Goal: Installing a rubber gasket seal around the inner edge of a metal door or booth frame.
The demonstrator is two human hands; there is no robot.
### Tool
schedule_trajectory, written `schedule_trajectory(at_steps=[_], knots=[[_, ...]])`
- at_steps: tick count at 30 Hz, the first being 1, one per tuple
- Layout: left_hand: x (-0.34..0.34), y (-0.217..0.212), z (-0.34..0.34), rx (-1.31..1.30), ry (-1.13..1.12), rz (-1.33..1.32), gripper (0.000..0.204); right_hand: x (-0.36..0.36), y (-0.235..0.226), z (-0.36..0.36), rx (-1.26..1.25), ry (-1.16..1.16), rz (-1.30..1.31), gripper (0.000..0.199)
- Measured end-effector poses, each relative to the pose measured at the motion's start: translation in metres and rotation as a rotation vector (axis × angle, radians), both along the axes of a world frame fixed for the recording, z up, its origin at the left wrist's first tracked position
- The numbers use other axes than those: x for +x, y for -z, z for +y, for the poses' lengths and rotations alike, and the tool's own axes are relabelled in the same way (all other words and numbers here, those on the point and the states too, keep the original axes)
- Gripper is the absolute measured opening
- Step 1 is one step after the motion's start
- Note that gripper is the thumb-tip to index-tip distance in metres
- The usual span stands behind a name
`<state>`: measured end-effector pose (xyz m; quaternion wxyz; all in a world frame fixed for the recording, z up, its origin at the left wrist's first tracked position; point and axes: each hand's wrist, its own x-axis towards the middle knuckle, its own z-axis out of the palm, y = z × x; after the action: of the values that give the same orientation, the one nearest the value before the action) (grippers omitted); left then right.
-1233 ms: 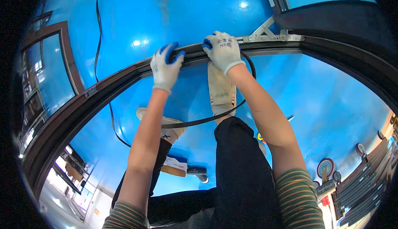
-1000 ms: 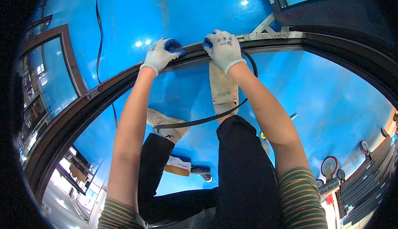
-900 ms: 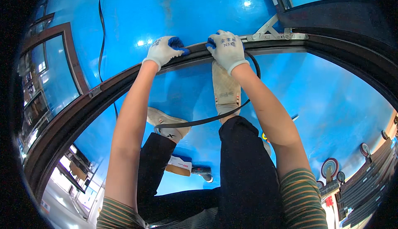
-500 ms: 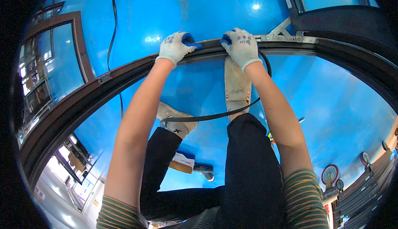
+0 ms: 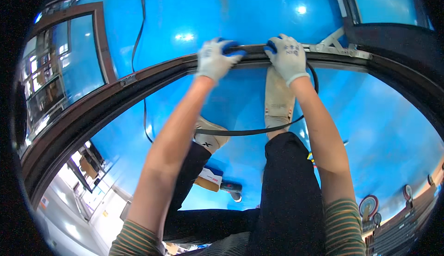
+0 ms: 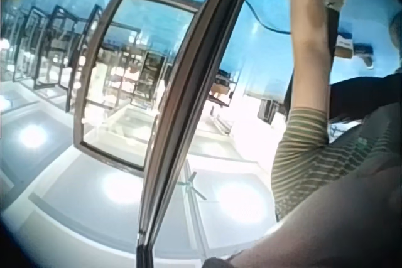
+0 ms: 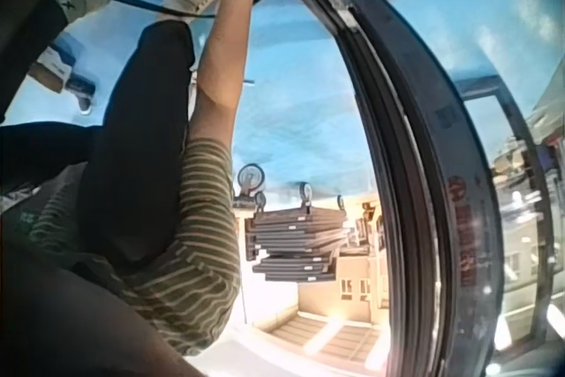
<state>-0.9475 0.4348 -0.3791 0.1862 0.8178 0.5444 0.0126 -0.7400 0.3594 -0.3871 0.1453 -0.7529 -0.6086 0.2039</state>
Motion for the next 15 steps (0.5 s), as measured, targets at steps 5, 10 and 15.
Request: schedule_trajectory(at_steps=[5, 10, 15], knots=[[0.039, 0.013, -0.02, -0.037, -0.08, -0.087, 0.037, 0.007, 0.002, 0.002, -0.083, -0.012, 0.035, 0.023], [0.038, 0.019, -0.006, -0.16, -0.04, -0.085, 0.034, 0.007, 0.003, 0.001, -0.107, -0.011, 0.048, 0.023], [0.036, 0.024, 0.004, -0.241, 0.045, -0.091, 0.032, 0.024, -0.018, -0.001, -0.253, 0.023, 0.09, 0.023]])
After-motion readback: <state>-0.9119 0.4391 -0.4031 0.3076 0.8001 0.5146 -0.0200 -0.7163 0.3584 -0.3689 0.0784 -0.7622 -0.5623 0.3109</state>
